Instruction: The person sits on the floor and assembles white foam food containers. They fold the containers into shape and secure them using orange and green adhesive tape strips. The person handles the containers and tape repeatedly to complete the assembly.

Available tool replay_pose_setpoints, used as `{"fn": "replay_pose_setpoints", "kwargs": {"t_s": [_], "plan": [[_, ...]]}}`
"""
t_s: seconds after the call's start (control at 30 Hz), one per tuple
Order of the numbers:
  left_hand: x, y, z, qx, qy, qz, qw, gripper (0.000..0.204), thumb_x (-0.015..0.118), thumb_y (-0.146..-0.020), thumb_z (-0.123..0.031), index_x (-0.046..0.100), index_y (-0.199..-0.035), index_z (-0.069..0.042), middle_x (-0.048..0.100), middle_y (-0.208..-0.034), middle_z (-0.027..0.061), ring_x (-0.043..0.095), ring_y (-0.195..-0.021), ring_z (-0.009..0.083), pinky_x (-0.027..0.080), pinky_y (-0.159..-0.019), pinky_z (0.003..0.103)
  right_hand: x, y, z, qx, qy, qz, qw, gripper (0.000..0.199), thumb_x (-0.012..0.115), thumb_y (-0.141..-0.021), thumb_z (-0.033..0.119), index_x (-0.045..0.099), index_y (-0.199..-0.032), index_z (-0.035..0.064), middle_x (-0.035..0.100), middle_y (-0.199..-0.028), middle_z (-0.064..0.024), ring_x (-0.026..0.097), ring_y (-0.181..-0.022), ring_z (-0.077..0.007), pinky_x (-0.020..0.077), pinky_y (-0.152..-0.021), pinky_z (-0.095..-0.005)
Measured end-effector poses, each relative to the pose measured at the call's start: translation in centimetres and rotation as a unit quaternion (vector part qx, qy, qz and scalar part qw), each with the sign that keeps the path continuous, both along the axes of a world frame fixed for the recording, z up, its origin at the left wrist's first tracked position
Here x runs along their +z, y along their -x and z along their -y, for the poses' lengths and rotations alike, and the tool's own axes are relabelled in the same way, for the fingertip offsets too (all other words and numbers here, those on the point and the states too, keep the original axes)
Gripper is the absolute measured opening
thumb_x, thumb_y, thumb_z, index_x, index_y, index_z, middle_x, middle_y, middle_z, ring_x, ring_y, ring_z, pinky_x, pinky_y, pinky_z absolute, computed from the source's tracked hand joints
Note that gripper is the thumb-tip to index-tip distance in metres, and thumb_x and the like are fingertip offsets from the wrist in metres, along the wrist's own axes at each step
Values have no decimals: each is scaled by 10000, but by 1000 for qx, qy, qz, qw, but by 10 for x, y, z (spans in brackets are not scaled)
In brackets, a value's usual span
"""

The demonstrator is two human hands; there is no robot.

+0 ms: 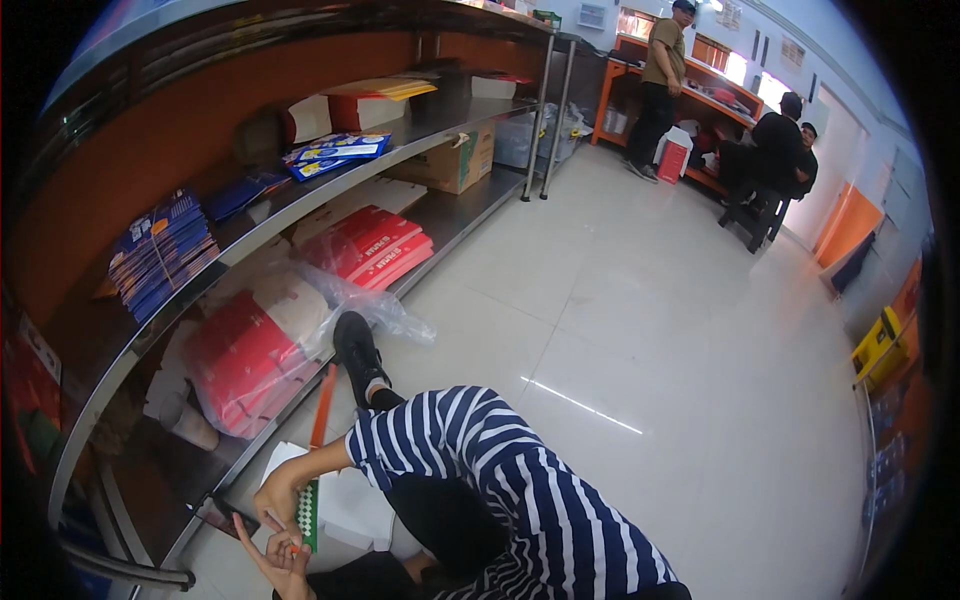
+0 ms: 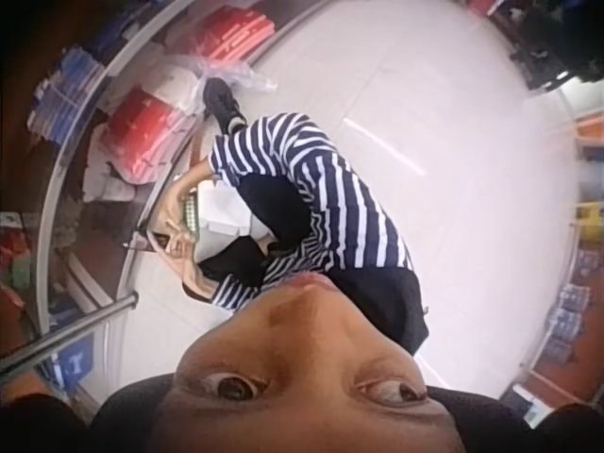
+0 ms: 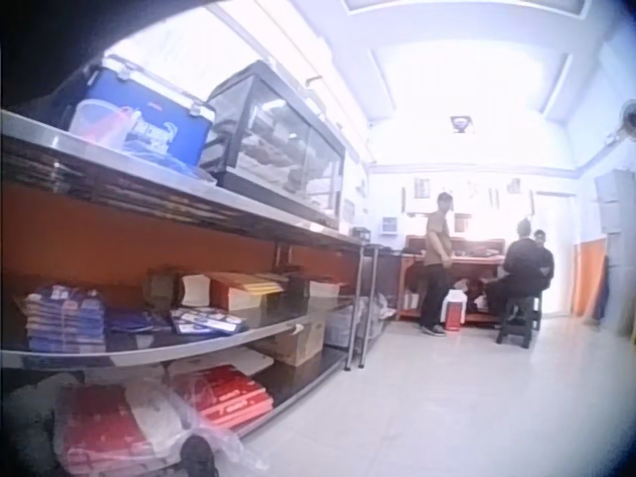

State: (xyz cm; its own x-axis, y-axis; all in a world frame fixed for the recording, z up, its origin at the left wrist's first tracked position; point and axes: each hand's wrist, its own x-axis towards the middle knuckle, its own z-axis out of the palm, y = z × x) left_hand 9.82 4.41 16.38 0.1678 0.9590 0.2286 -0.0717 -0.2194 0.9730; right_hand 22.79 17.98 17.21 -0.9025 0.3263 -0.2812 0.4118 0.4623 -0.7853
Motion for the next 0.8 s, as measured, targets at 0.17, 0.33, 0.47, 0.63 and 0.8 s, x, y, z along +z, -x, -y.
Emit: {"fn": "replay_pose_setpoints", "kwargs": {"t_s": [0.17, 0.33, 0.47, 0.63, 0.8], "plan": [[-11, -12, -7, 106, -81, -8, 991, 967, 692, -633, -49, 131, -1413, -164, 503, -1041, 109, 485, -980, 242, 355, -895, 357, -21, -11, -11, -51, -17, 17, 998, 416, 812, -533, 222, 671, -879, 41, 642, -857, -116, 596, -814, -211, 457, -685, -319], [-59, 43, -24, 195, -4, -156, 968, 788, 634, -702, -68, 251, -1380, -193, 437, -1242, 146, 411, -1168, 277, 262, -965, 477, -11, -19, -18, -91, 29, -66, 993, 226, 685, -648, 57, 658, -869, 17, 647, -799, -91, 608, -720, -169, 464, -621, -288], [-64, 57, -30, 327, -62, -189, 924, 720, 615, -753, -71, 266, -1377, -154, 384, -1318, 171, 394, -1194, 265, 229, -981, 488, -12, -15, -20, -157, 219, -246, 931, 220, 615, -684, -7, 597, -903, -7, 626, -792, -87, 590, -700, -153, 456, -603, -273], [-69, 55, -26, 233, -54, -121, 963, 727, 660, -725, -59, 298, -1353, -108, 407, -1285, 176, 412, -1174, 255, 264, -984, 405, 7, -17, -9, -249, 367, -341, 829, 133, 607, -751, 90, 554, -858, 31, 556, -694, -41, 538, -630, -122, 417, -566, -255], [-97, 48, -36, 76, 37, -75, 994, 615, 654, -714, -2, 380, -1264, -17, 518, -1142, 147, 516, -1037, 215, 378, -898, 332, 5, -15, -21, -333, 432, -380, 747, 160, 542, -780, 195, 598, -868, 73, 590, -736, -29, 555, -664, -99, 434, -590, -259]]}}
